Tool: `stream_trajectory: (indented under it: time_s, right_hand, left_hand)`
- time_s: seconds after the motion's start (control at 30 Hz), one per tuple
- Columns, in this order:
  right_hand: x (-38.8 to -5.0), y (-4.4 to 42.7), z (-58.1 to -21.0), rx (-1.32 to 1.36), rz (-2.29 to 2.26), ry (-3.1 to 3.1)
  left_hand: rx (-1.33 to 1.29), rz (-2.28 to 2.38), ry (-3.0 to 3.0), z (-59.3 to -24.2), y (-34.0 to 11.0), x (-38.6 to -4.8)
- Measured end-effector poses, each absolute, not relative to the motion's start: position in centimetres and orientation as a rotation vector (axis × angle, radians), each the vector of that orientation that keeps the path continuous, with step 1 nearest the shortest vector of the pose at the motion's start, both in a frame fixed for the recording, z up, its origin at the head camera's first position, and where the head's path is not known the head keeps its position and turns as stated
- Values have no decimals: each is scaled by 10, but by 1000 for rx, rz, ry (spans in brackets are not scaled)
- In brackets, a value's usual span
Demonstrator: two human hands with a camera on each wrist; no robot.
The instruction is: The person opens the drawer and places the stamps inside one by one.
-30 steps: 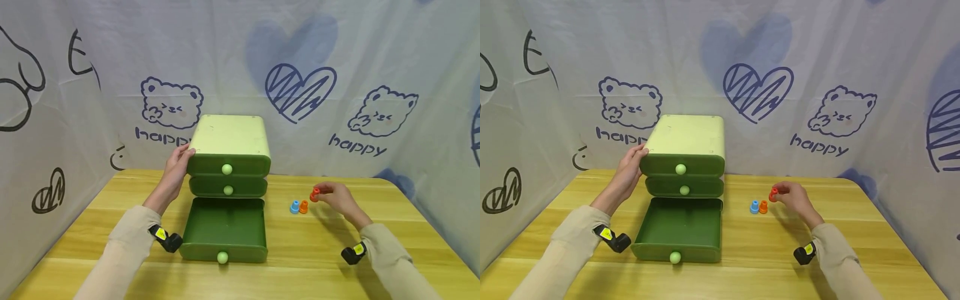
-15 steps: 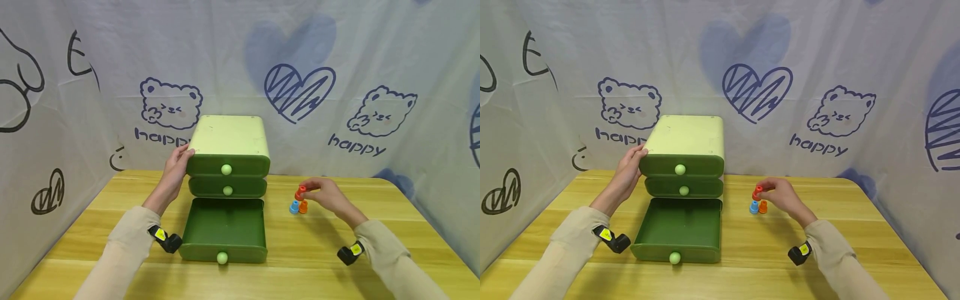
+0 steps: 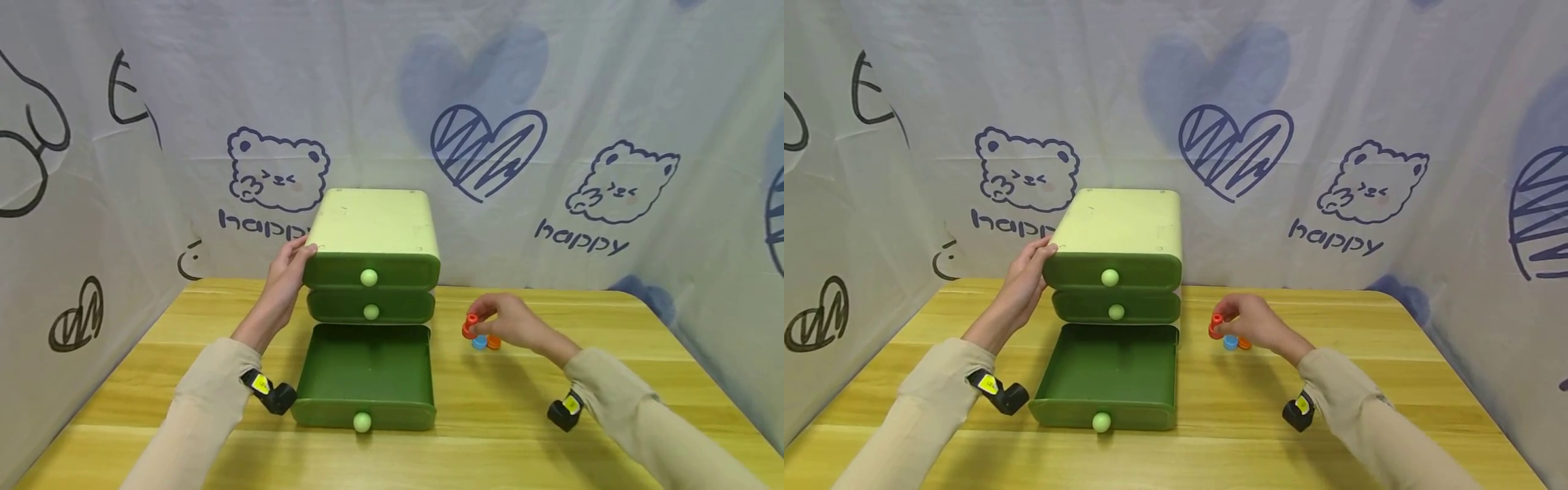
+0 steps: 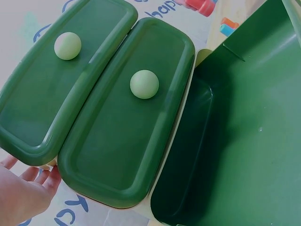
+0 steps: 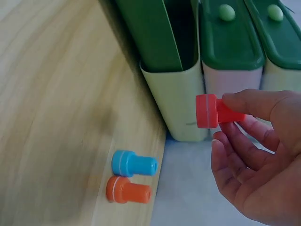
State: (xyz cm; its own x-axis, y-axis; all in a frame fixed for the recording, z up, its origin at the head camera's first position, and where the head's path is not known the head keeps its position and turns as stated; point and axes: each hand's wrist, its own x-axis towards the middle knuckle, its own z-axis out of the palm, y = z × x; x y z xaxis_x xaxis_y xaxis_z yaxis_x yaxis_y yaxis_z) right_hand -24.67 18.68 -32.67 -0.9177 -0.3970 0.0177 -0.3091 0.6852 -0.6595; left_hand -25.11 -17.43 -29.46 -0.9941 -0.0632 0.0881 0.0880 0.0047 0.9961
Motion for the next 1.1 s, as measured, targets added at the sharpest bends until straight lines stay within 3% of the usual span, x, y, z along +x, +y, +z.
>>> stream_trajectory:
  time_s: [0.67, 1.1]
  right_hand:
    - [-237, 138, -316, -1021, -843, 2603]
    - [-242, 108, -314, -1058, -801, 2439]
  left_hand:
    - [-24, -2145, -2152, -295, -174, -251]
    - [-36, -2143, -2148, -295, -175, -251]
